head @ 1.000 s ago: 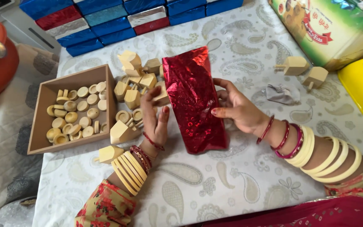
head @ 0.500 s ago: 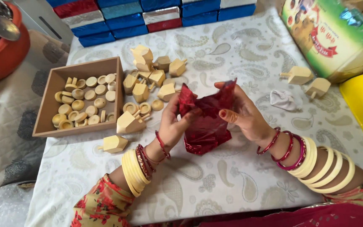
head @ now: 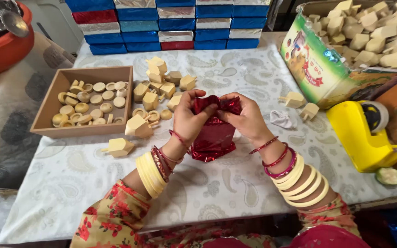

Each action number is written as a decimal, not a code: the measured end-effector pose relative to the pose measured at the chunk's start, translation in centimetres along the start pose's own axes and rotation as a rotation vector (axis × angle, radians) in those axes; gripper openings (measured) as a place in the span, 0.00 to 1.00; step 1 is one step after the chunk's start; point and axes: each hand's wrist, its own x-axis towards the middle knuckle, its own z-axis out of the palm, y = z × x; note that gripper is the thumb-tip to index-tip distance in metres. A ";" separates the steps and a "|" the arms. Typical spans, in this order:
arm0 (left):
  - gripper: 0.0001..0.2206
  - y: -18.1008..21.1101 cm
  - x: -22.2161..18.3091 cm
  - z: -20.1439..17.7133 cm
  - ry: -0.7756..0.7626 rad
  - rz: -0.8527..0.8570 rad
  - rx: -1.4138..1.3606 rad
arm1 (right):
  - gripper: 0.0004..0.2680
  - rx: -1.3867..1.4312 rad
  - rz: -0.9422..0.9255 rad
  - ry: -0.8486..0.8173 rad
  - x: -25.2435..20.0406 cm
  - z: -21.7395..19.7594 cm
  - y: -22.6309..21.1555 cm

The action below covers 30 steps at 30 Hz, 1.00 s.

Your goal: The person is wrapping small boxes and wooden tops in decorative foil and securing them with tape.

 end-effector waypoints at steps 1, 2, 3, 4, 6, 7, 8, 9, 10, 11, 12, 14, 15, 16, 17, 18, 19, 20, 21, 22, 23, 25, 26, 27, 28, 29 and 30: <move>0.18 0.0 -0.2 0.0 0.011 -0.006 -0.050 | 0.09 -0.004 -0.007 0.029 -0.1 0.1 -0.1; 0.18 -0.2 -0.3 -0.2 0.017 -0.005 -0.060 | 0.09 -0.014 -0.004 0.023 -0.3 0.0 0.1; 0.18 -0.5 -0.3 -0.3 -0.016 0.015 -0.119 | 0.09 -0.009 -0.003 0.050 -0.4 -0.2 0.2; 0.18 -0.7 -0.4 -0.5 -0.048 0.035 -0.175 | 0.09 0.000 -0.003 0.076 -0.4 -0.2 0.4; 0.17 -1.3 -0.4 -0.6 -0.054 0.062 -0.109 | 0.07 -0.011 -0.023 0.112 -0.5 -1.0 1.4; 0.16 -1.6 -0.4 -0.6 -0.065 0.087 -0.038 | 0.05 -0.016 -0.047 0.155 -0.6 -1.4 2.0; 0.16 -1.2 -0.6 -0.5 -0.056 0.085 -0.046 | 0.05 -0.023 -0.041 0.147 -0.6 -1.8 2.0; 0.16 -0.8 -0.7 -0.4 -0.058 0.084 0.033 | 0.05 0.015 -0.090 0.174 -0.7 -2.2 2.1; 0.16 -0.4 -0.9 -0.4 -0.058 0.082 0.112 | 0.04 0.052 -0.137 0.199 -0.7 -2.7 2.2; 0.16 -0.1 -0.8 -0.3 -0.048 0.078 0.102 | 0.04 0.044 -0.130 0.190 -0.8 -3.1 1.8; 0.16 0.2 -0.9 -0.3 -0.049 0.080 0.152 | 0.05 0.061 -0.188 0.238 -0.8 -3.5 1.4; 0.17 0.4 -0.9 -0.4 -0.040 0.071 0.193 | 0.07 0.073 -0.233 0.276 -1.0 -3.9 0.0; 0.17 0.3 -0.9 -0.4 -0.027 0.071 0.209 | 0.08 0.107 -0.301 0.310 -1.1 -3.9 -1.0; 0.17 0.3 -0.7 -0.4 -0.017 0.072 0.226 | 0.09 0.142 -0.372 0.347 -1.2 -3.9 -2.1; 0.17 0.2 -0.9 -0.4 -0.011 0.063 0.219 | 0.09 0.137 -0.360 0.342 -1.0 -4.7 -1.7; 0.17 0.2 -0.8 -0.4 -0.008 0.065 0.190 | 0.10 0.184 -0.309 0.307 -0.7 -5.4 -1.4; 0.17 0.2 -0.8 -0.4 -0.005 0.067 0.161 | 0.11 0.231 -0.258 0.273 -0.5 -6.1 -1.1; 0.17 0.1 -0.8 -0.3 -0.003 0.066 0.159 | 0.11 0.230 -0.256 0.271 -0.2 -6.7 0.0; 0.17 0.1 -0.8 -0.3 -0.007 0.064 0.137 | 0.13 0.226 -0.114 0.168 0.1 -7.4 1.2; 0.17 0.1 -0.8 -0.3 -0.009 0.066 0.115 | 0.14 0.220 0.023 0.062 0.6 -7.9 2.3; 0.17 0.1 -0.8 -0.2 -0.006 0.068 0.115 | 0.14 0.219 0.022 0.059 0.4 -7.4 2.0; 0.17 0.1 -0.7 -0.2 0.002 0.071 0.113 | 0.16 0.480 0.226 -0.105 0.2 -6.1 1.6; 0.17 0.2 -0.7 -0.2 0.011 0.073 0.114 | 0.16 0.478 0.228 -0.114 0.1 -5.5 1.0; 0.18 0.3 -0.6 -0.2 0.016 0.082 0.128 | 0.18 0.464 0.219 -0.154 0.0 -4.9 0.4; 0.18 0.3 -0.7 -0.1 0.022 0.088 0.140 | 0.20 0.449 0.215 -0.192 -0.3 -4.3 -0.2; 0.18 0.4 -0.8 -0.2 0.032 0.085 0.137 | 0.20 0.447 0.221 -0.201 -0.3 -4.2 -0.2; 0.18 0.5 -0.9 -0.2 0.033 0.092 0.166 | 0.20 0.464 0.216 -0.181 -0.5 -4.2 -0.1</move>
